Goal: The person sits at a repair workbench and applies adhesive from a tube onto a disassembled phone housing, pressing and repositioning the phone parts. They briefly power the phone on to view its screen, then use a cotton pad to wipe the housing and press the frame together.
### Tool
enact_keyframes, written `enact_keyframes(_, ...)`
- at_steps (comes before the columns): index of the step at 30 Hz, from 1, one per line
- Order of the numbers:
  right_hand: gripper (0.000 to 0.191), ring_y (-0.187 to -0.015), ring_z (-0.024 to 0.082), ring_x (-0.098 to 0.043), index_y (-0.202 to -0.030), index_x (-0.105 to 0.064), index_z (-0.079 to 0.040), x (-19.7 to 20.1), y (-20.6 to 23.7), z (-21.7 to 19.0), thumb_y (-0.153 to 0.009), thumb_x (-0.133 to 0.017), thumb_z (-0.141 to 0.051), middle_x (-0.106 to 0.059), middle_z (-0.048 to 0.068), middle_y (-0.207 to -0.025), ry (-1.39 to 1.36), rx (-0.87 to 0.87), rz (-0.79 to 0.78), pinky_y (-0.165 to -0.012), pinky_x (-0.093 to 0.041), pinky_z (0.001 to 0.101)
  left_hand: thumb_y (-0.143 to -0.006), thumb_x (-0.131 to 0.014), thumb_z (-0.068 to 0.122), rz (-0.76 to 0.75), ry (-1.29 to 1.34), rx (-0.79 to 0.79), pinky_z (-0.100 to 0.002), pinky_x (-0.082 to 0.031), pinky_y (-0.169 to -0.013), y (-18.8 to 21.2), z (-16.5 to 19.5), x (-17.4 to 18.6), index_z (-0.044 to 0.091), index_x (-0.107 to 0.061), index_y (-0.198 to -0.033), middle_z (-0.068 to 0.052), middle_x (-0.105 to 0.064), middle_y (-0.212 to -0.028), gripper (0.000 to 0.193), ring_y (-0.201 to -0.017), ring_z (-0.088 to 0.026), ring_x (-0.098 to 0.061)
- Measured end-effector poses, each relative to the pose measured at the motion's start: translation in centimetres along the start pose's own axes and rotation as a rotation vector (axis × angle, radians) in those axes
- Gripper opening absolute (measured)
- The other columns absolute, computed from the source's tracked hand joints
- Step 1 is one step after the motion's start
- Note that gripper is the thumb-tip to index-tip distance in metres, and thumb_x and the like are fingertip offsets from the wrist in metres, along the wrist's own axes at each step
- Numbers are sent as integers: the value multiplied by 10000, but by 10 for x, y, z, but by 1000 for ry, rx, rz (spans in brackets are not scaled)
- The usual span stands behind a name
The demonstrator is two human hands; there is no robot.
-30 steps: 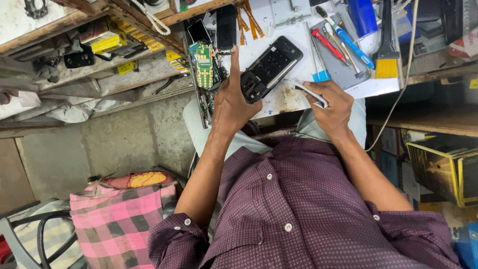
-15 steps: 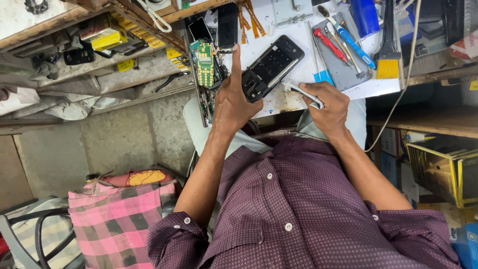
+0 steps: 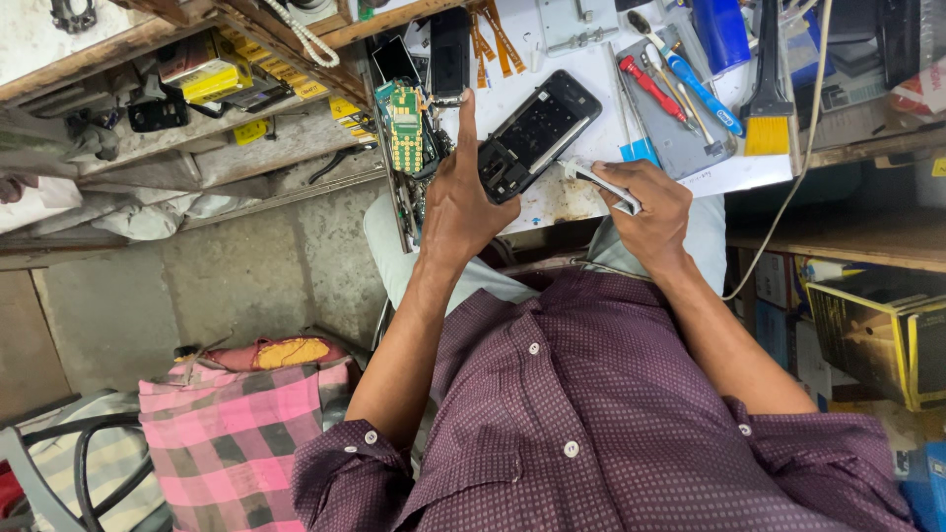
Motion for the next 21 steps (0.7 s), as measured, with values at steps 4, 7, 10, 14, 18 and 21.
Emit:
enact_keyframes(4, 291, -970, 260, -752, -1143, -752, 11, 1, 0, 1, -868, -808, 91, -750, 150, -1060, 11, -7, 19, -836, -582, 314, -678, -892, 126, 3, 11, -8, -437, -578, -913, 1, 1, 1, 191, -25, -1649, -186, -726, -1062, 1304, -984, -387, -701)
enact_keyframes(7, 279, -965, 257, -752, -1140, -751, 12, 1, 1, 1, -878, -814, 82, -750, 150, -1056, 13, -10, 26, -834, -581, 314, -681, -890, 124, -6, 27, -3, -431, -582, -910, 1, 0, 1, 192, -23, -1650, -182, -728, -1060, 1301, -979, -383, -704)
enact_keyframes(10, 277, -967, 258, -752, -1139, -751, 12, 1, 2, 2, -878, -816, 81, -749, 151, -1057, 10, -11, 25, -838, -581, 315, -683, -888, 120, -11, 22, -2, -431, -580, -912, 1, 0, 0, 191, -24, -1650, -179, -729, -1046, 1299, -968, -382, -703)
enact_keyframes(14, 293, -985, 262, -754, -1139, -751, 11, -1, 2, 2, -862, -811, 87, -749, 151, -1068, -8, -3, 0, -850, -587, 313, -684, -891, 123, -11, 15, 1, -432, -579, -911, 1, -1, -1, 189, -23, -1650, -178, -728, -1040, 1301, -963, -380, -702)
enact_keyframes(18, 298, -999, 262, -757, -1136, -748, 9, -2, 1, 0, -857, -813, 91, -748, 148, -1073, -17, 13, -13, -861, -593, 311, -675, -895, 124, -6, 12, -6, -434, -578, -916, 1, -1, -1, 190, -23, -1647, -178, -726, -1044, 1308, -968, -380, -701)
enact_keyframes(21, 290, -997, 260, -758, -1133, -749, 7, -4, 2, -3, -862, -819, 82, -750, 144, -1072, -16, 22, -20, -859, -595, 311, -670, -896, 120, 3, 15, -17, -432, -578, -921, 2, -1, 0, 191, -24, -1648, -177, -727, -1061, 1312, -981, -381, -702)
Point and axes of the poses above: each hand's wrist, its own y-axis away from the middle knuckle, its own x-axis out of the back of the hand, z = x × y, the point moved 9 cm from there along -y, towards the middle knuckle
